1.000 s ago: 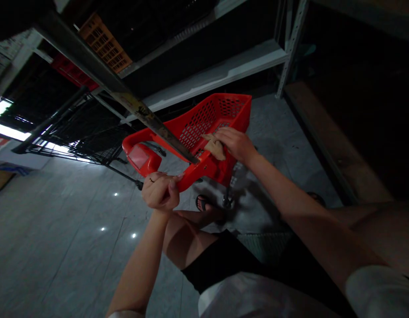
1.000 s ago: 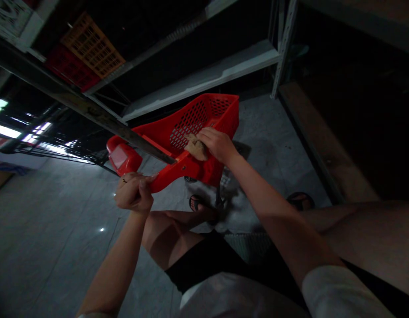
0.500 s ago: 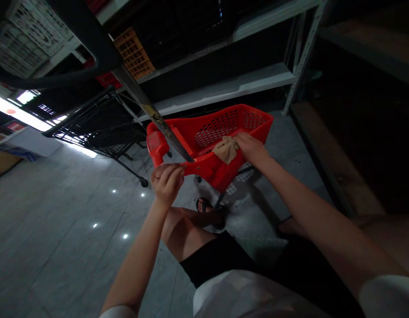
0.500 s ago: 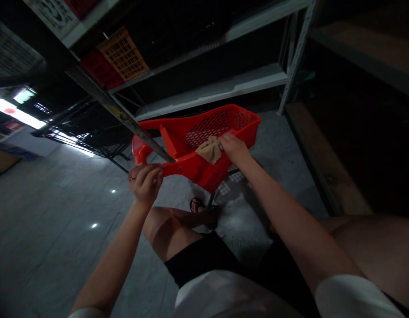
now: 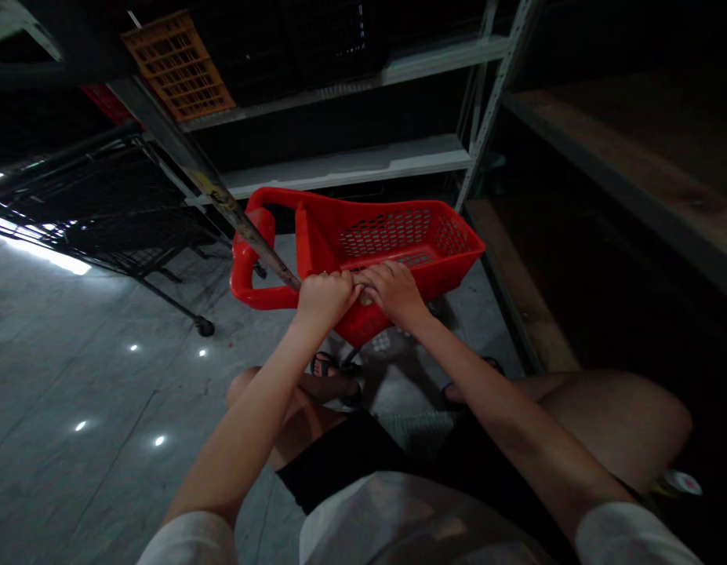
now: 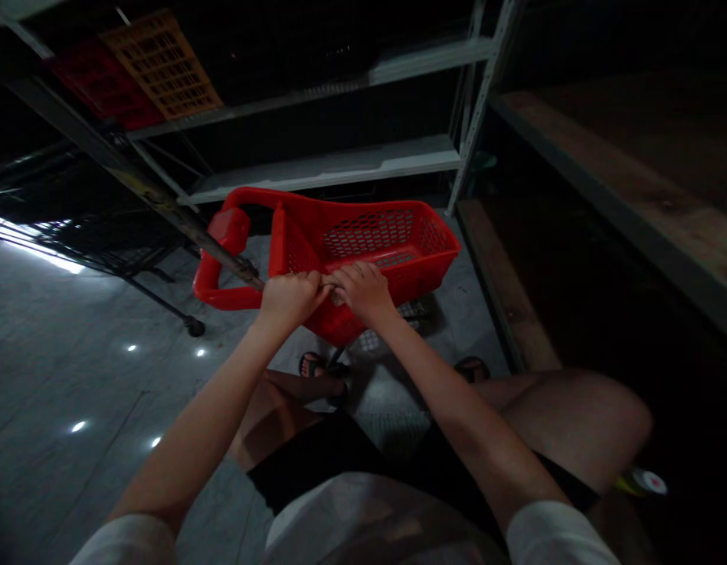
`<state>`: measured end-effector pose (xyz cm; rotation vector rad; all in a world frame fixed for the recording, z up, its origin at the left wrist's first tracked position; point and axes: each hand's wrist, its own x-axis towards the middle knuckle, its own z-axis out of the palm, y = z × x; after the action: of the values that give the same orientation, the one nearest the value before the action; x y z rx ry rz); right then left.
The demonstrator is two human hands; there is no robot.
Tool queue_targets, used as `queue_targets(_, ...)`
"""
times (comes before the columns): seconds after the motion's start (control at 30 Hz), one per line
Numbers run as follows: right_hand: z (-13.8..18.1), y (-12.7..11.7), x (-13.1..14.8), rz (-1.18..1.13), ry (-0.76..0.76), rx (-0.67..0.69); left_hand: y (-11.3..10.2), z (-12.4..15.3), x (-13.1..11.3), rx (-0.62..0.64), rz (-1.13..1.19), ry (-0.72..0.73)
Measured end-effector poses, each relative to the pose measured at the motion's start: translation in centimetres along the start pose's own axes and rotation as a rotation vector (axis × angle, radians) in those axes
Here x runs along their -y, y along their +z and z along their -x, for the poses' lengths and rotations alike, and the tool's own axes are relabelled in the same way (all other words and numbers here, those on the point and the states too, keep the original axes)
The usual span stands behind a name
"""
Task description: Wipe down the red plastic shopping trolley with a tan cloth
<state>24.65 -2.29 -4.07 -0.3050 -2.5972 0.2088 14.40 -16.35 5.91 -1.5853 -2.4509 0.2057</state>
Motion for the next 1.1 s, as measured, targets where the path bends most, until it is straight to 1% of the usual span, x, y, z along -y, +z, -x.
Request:
queue_targets(0.07, 0.8, -0.1, -2.2, 0.037, 0.003, 0.019, 0.1, 0.6, 0.4, -0.03, -0.002, 0.012)
queue_targets(0.17, 3.5, -0.8, -7.8, 0.098, 0.046, 0.009, 0.3, 1.1, 0.6, -0.056, -0.014, 0.019)
queue_targets(0.23, 5.7, -1.7, -12.2, 0.125, 0.117, -0.016, 0.6, 0.9, 0.3, -0.061, -0.022, 0.03)
queue_targets(0.3, 7.7, -2.4, -15.8, 0.128, 0.219, -0.05, 1.0, 0.5, 0.0, -0.083, -0.025, 0.049)
queue_targets(0.33, 8.3, -2.6, -16.9, 0.119, 0.265, -0.065, 1.2, 0.3, -0.1, -0.101, -0.024, 0.059)
queue_targets(0.37, 8.7, -2.7, -17.5, 0.111, 0.312, -0.089, 1.4, 0.1, -0.3, -0.121, -0.021, 0.066)
queue_targets(0.4, 8.8, -2.5, -17.4, 0.106, 0.358, -0.118, 1.6, -0.1, -0.4, -0.141, -0.017, 0.07)
queue_targets(0.43, 8.5, -2.1, -16.6, 0.1, 0.397, -0.145, 1.7, -0.3, -0.4, -0.157, -0.014, 0.071)
queue_targets(0.47, 8.0, -1.6, -15.2, 0.093, 0.423, -0.164, 1.9, -0.4, -0.5, -0.169, -0.013, 0.07)
queue_targets(0.53, 6.5, -0.3, -11.1, 0.06, 0.423, -0.164, 2.0, -0.8, -0.4, -0.178, -0.017, 0.068)
queue_targets(0.6, 4.6, 0.9, -6.4, 0.019, 0.372, -0.139, 2.1, -1.1, -0.2, -0.174, -0.027, 0.071)
queue_targets(0.67, 3.0, 1.6, -2.6, 0.0, 0.356, -0.142, 2.1, -1.2, 0.1, -0.17, -0.034, 0.07)
queue_targets(0.7, 2.4, 1.7, -1.3, -0.006, 0.352, -0.139, 2.1, -1.2, 0.3, -0.168, -0.035, 0.069)
queue_targets(0.73, 2.0, 1.7, -0.7, -0.013, 0.335, -0.124, 2.1, -1.2, 0.5, -0.164, -0.035, 0.067)
queue_targets(0.77, 1.8, 1.5, -0.6, -0.02, 0.305, -0.098, 2.0, -1.1, 0.7, -0.158, -0.033, 0.067)
queue_targets(0.8, 1.9, 1.1, -1.2, -0.026, 0.262, -0.062, 2.0, -0.9, 0.8, -0.15, -0.029, 0.067)
queue_targets(0.87, 2.8, 0.2, -3.8, -0.022, 0.17, 0.011, 1.9, -0.5, 1.0, -0.134, -0.019, 0.066)
queue_targets(0.93, 4.5, -0.9, -7.9, 0.014, 0.141, 0.053, 1.8, -0.1, 1.1, -0.13, -0.004, 0.066)
queue_targets(1.07, 9.1, -3.8, -17.1, 0.073, 0.242, 0.091, 1.8, 0.7, 0.9, -0.139, 0.016, 0.077)
queue_targets(1.1, 10.1, -4.4, -18.9, 0.073, 0.274, 0.073, 1.7, 0.9, 0.8, -0.137, 0.019, 0.078)
